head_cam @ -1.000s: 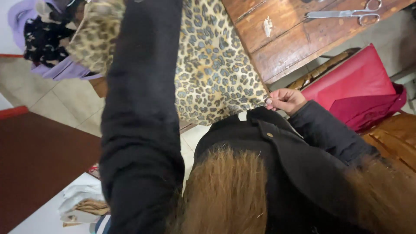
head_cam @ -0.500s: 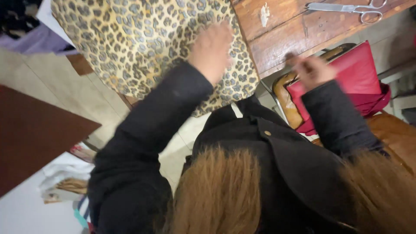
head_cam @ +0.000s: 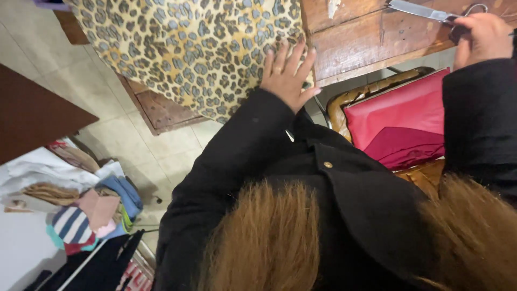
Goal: Cutting leopard-patterned fabric with scissors on a wooden workshop table.
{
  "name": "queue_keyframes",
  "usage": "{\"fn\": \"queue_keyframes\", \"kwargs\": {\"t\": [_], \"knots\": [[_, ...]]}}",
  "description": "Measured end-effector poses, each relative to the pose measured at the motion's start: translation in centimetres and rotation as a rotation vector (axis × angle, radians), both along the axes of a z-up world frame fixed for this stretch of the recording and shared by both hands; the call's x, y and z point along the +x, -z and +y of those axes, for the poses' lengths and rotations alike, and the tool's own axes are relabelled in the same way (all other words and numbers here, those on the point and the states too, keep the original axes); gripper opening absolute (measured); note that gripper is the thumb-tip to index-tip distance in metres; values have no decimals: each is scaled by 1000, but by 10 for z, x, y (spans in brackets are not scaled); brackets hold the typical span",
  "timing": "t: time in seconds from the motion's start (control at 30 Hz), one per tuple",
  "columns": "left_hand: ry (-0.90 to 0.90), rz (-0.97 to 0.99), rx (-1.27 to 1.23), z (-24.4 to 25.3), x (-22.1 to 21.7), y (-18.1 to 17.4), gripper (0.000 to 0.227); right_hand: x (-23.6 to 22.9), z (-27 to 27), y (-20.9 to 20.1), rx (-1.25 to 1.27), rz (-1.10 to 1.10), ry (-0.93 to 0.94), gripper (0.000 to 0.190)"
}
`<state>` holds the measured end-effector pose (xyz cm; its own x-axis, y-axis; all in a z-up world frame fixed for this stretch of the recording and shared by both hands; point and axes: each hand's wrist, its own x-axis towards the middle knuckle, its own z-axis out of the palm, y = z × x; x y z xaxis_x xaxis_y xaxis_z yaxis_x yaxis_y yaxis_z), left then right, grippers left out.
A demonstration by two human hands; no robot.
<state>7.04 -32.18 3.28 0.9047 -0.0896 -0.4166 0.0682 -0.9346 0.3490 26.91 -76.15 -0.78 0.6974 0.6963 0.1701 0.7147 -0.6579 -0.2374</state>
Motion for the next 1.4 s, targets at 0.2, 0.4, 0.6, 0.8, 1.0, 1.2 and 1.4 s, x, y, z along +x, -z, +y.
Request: {"fn": "queue_keyframes", "kwargs": {"t": [0.2,0.4,0.6,0.8,1.0,1.2,1.4], "knots": [[-540,370,-720,-38,-102,64,44,10,-9,-1,66,113,-28,33],[-1427,335,-1715,-58,-84,106,44,31,-22,39,196,461,-23,29],[-1437,307,-1699,-73,-59,97,44,19,-20,32,10,363,27,24],[-1353,230,-1628,-87,-59,115,37,-31,-1,19,-3,727,161,10],[-1256,216,-1672,-86,-63,122,37,-154,59,63,842,1312,58,19],[-1279,224,-1667,-92,-65,126,35,-216,96,67,363,1228,75,32],[-1345,196,-1628,-105,-72,153,32,-237,123,44,174,1209,95,28]]}}
